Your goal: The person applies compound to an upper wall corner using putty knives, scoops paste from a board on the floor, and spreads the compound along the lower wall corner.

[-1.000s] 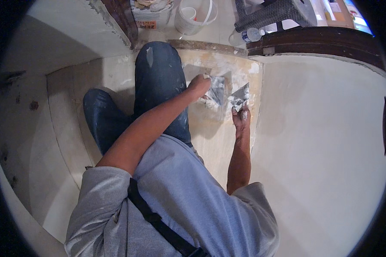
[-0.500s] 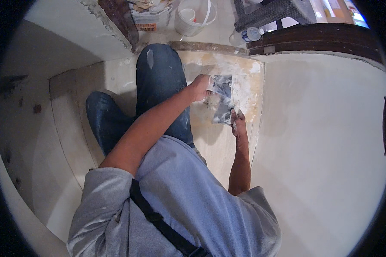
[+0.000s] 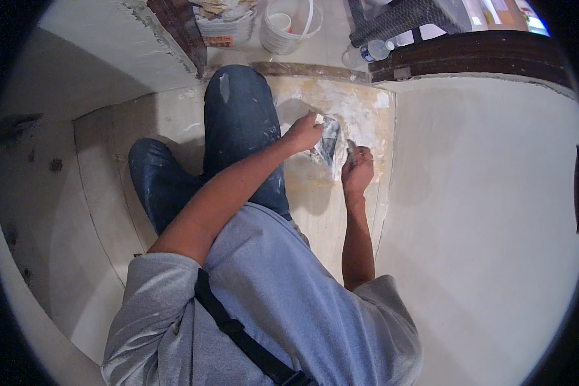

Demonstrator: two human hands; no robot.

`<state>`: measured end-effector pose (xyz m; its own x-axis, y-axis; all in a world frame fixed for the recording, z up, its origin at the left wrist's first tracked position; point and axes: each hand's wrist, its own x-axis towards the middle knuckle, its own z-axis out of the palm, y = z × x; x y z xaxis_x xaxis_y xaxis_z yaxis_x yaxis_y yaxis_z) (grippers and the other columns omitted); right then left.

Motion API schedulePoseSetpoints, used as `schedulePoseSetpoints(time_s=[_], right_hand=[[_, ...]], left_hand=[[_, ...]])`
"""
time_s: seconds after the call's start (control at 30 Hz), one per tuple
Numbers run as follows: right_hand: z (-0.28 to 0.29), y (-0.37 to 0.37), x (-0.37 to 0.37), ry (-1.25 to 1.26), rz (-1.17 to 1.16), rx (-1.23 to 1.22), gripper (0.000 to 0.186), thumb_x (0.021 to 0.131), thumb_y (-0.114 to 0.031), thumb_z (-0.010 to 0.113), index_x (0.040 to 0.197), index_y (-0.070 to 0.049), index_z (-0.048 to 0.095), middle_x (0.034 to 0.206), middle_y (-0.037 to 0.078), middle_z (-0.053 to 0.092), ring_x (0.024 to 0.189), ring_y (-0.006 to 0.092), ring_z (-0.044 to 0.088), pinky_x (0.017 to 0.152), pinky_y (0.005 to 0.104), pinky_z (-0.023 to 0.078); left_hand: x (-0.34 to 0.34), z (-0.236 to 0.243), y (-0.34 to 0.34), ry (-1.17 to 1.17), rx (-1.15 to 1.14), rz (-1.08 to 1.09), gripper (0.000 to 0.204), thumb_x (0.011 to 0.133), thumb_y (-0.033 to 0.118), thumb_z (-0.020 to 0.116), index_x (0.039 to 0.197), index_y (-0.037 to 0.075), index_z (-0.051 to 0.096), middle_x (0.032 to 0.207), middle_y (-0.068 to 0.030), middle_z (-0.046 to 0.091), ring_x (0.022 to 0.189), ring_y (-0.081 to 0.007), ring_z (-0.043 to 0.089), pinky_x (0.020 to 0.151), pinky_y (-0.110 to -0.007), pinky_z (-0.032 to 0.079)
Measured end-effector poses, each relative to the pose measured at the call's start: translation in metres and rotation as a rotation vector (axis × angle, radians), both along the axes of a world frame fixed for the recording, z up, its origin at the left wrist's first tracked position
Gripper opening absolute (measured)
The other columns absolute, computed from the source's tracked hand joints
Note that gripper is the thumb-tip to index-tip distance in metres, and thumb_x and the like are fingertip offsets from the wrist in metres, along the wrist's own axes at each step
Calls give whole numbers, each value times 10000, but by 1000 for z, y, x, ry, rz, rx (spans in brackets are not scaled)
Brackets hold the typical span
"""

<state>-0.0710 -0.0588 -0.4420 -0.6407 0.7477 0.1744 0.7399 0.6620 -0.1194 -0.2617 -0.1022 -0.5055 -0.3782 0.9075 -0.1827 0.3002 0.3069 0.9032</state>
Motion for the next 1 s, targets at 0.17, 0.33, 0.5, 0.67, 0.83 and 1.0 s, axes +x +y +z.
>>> schedulePoseSetpoints(time_s=[0.17,0.33,0.5,0.67,0.83,1.0], right_hand=[[-61,37,43,1185,-672,-1061,119,887,-101,557,977,-57,620,863,67,653,722,193,624,609,298,508],[-99,25,45,1562,-787,-1857,204,847,-145,598,1037,-74,579,938,35,641,766,166,607,599,257,511],[-78,-25,43,1642,-642,-2049,174,837,-107,619,994,-54,568,882,35,582,746,184,544,647,274,500],[-38,-32,75,1089,-912,-1615,172,889,-153,612,1034,-63,592,927,15,612,786,149,571,682,276,476],[34,-16,53,616,-146,-486,181,844,-69,602,1014,-24,640,823,67,637,774,175,586,677,316,479],[47,-24,22,11,175,-169,320,685,-27,602,988,-97,676,866,99,577,810,285,572,685,385,491]], left_hand=[[-3,21,-2,-805,-336,214,301,864,162,492,1050,-73,521,935,-216,631,754,-274,676,580,-379,566],[7,6,4,-1316,-339,-54,223,899,171,436,977,32,593,829,-99,647,635,-210,631,518,-301,543],[-7,26,2,-1285,-431,3,215,897,151,428,952,51,610,809,-85,643,607,-196,617,478,-264,527],[-12,16,7,-1377,-309,175,249,894,163,447,1023,-20,555,851,-100,638,603,-227,613,467,-283,534],[-9,-10,-4,-468,-187,24,265,869,121,450,1021,-75,542,999,-235,609,791,-268,664,525,-370,556],[-7,18,2,-508,-258,54,381,853,147,477,1056,-174,444,1017,-381,543,844,-347,666,636,-414,557]])
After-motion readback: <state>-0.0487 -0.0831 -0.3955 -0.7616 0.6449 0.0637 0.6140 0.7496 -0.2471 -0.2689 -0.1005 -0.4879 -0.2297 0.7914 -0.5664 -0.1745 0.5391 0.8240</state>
